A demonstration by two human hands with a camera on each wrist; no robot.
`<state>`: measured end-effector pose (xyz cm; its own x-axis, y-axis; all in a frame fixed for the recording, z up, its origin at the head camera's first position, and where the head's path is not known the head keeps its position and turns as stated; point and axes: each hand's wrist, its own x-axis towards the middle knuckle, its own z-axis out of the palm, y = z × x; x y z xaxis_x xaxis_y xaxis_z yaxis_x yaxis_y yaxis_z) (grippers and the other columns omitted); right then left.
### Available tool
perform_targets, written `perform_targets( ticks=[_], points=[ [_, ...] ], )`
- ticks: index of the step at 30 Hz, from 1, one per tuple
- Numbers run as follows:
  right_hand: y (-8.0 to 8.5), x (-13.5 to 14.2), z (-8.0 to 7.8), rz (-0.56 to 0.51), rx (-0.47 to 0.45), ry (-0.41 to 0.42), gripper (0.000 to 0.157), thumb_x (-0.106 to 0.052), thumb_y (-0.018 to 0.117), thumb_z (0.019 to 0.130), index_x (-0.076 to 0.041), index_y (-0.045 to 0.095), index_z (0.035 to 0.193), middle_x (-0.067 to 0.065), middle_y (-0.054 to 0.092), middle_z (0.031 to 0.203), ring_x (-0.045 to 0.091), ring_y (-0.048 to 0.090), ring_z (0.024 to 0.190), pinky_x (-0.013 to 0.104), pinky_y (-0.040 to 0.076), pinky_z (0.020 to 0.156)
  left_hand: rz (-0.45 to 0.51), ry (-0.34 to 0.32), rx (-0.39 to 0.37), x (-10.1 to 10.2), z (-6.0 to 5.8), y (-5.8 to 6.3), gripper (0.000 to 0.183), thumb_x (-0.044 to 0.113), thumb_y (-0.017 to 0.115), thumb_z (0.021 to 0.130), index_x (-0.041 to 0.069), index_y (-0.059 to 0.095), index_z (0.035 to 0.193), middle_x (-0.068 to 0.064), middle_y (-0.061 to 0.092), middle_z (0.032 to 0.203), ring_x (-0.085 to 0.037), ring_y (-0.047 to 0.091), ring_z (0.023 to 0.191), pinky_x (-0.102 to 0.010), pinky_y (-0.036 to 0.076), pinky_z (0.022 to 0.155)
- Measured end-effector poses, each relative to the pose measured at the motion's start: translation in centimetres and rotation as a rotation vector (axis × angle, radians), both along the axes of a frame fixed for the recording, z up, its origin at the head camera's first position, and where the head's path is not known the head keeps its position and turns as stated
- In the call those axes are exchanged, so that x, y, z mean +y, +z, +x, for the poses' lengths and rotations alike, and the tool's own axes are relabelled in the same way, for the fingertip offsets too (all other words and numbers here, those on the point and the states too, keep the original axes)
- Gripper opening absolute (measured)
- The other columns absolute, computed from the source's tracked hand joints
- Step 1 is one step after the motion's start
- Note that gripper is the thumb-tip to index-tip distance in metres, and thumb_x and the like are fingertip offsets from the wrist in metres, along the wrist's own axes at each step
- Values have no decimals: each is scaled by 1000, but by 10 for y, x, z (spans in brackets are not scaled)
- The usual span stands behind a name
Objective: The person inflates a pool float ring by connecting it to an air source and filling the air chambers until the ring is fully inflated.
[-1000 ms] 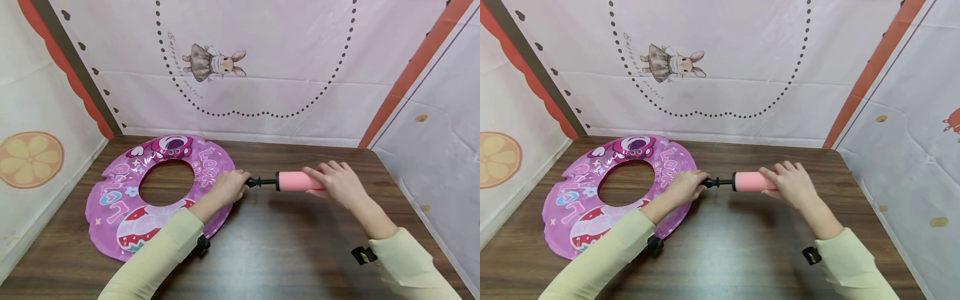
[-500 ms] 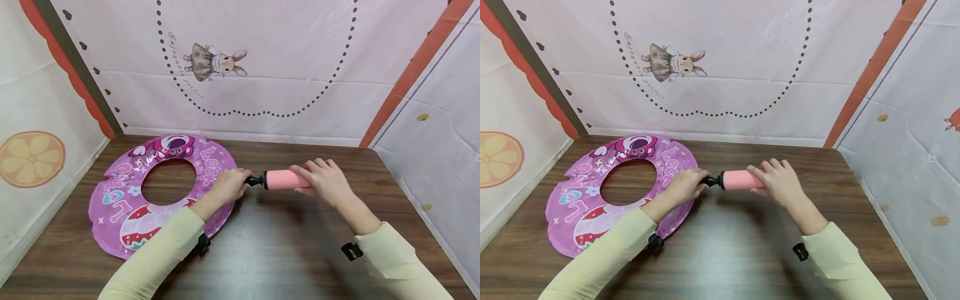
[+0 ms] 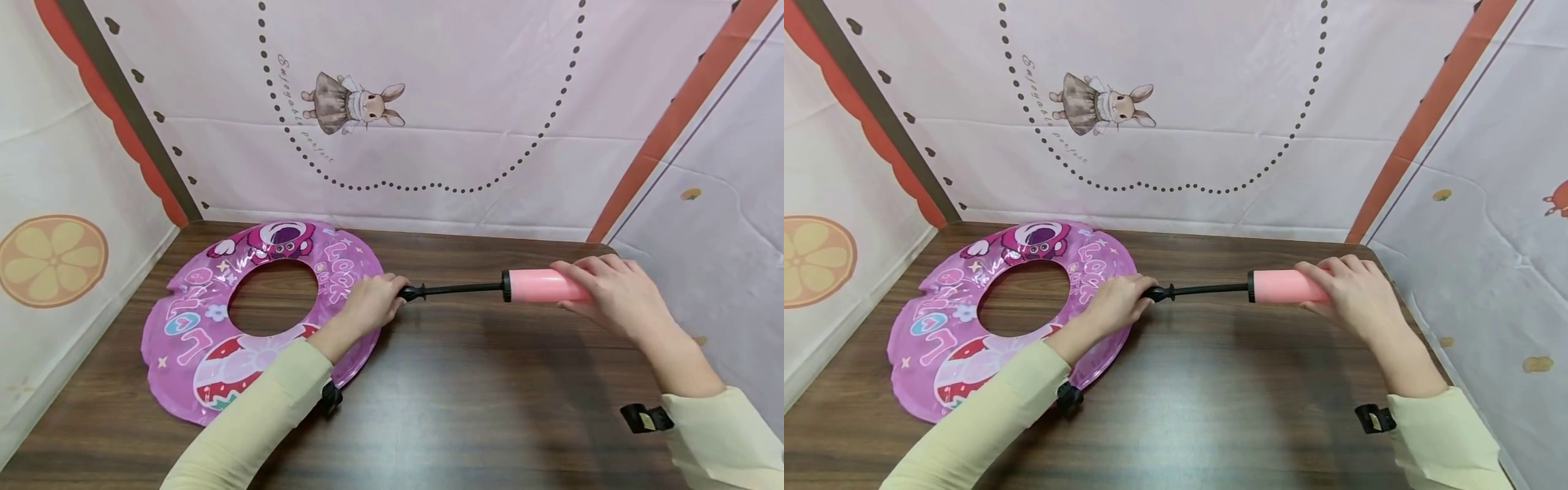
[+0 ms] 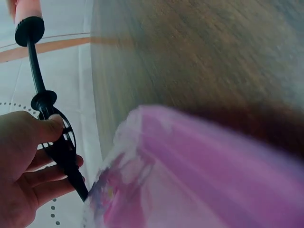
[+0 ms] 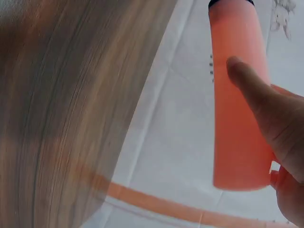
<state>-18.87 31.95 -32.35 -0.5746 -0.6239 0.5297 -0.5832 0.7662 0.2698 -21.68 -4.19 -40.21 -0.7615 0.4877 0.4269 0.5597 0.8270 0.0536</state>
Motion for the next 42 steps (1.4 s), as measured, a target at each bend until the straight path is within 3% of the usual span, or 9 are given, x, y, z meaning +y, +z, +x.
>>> perform_targets(
  ticks=[4,7,10,17,27,30,34,37,42],
  points=[
    [-6,-30,-5,53,14,35,62,-66,46,82,-14,61,114,12,64,88,35,56,81,48,41,63,7,-26,17,4,0,2,25,19,69,81,8,63,103,-6,66,88,-22,64,71,-34,53,58],
    [-11,-59,-9,97,36,42,55,-48,72,71,-14,61,114,12,64,89,35,56,82,46,42,63,30,-43,36,7,0,2,25,16,69,80,7,64,102,-7,66,88,-23,64,70,-33,53,57],
    [-14,-81,-11,120,70,36,59,-39,82,62,-15,62,111,12,63,88,34,55,81,46,42,64,58,-42,45,8,0,-1,25,15,70,78,7,65,101,-7,66,87,-22,64,69,-33,52,57],
    [-18,-99,-14,147,108,56,57,-42,81,62,-17,62,110,10,62,86,32,55,79,44,43,66,114,-42,7,5,0,-3,24,18,71,78,8,65,100,-7,67,87,-22,64,70,-34,52,59],
    [0,-49,-2,105,19,20,62,-42,79,62,-20,60,116,10,64,88,34,56,83,46,42,65,91,-34,-44,3,1,1,26,19,69,81,10,64,104,-7,67,90,-23,64,73,-34,53,61],
    [10,-24,4,98,-3,-13,58,-60,62,75,-21,59,118,11,64,90,35,55,85,48,42,68,96,-33,-31,0,0,-2,26,18,70,80,9,63,104,-7,67,90,-24,64,73,-35,53,62],
    [18,-3,11,73,-16,-55,75,-73,17,82,-21,59,117,11,64,90,37,54,86,52,41,73,94,-12,-7,-5,-1,-5,26,17,71,79,9,63,102,-6,67,88,-23,64,72,-34,54,62],
    [14,-10,9,63,25,-16,76,-71,14,84,-19,60,115,12,63,88,37,55,83,50,41,68,95,-22,4,-5,-1,-4,25,18,70,80,9,64,102,-6,67,88,-22,64,71,-33,54,61],
    [1,-54,-2,105,97,66,52,-56,58,80,-16,61,113,13,63,85,35,55,80,45,40,60,97,-68,38,1,0,-2,26,18,70,80,6,64,103,-7,67,88,-22,64,70,-33,53,60]
  ],
)
